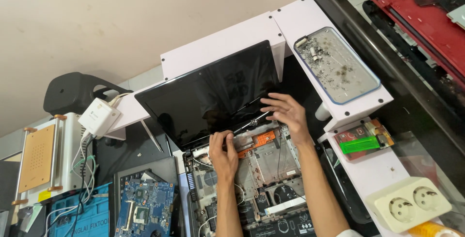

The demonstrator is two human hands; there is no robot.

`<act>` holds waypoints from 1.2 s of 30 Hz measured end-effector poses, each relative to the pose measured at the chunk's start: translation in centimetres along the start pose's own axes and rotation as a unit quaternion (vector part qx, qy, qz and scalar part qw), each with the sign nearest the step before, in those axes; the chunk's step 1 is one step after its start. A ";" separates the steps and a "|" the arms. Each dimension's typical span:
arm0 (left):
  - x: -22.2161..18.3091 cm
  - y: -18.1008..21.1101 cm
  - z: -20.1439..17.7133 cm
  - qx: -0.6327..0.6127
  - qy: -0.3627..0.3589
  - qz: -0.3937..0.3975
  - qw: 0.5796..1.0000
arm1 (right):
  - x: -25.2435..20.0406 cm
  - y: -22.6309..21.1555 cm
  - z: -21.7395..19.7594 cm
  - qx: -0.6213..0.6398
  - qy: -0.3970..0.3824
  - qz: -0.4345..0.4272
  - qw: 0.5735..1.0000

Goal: The person works on a disassembled laptop on a workbench, connecting internal wires and adjusting components. They then remove the laptop screen assembly from the main body and place it on the table.

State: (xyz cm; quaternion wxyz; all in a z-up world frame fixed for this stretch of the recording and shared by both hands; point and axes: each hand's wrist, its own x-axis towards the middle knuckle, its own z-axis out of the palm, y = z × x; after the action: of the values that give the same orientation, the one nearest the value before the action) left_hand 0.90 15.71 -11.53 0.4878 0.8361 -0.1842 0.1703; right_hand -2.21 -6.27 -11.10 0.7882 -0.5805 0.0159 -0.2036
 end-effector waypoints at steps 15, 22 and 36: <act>6.4 8.0 -3.1 0.165 -0.141 0.257 0.942 | 1.0 5.8 -3.2 0.146 0.191 0.112 0.964; 8.3 9.8 -1.2 0.270 -0.221 0.336 0.875 | 1.0 5.8 -3.0 0.103 0.188 0.143 0.966; 10.0 12.8 1.1 0.330 -0.270 0.444 0.788 | 1.0 5.2 -2.7 0.108 0.160 0.129 0.973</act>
State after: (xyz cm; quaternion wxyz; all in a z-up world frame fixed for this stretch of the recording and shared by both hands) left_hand 3.69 7.49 2.23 -0.0163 0.7843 -0.5917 0.1856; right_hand -0.40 -7.82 -16.57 0.8531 -0.4447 0.1942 -0.1914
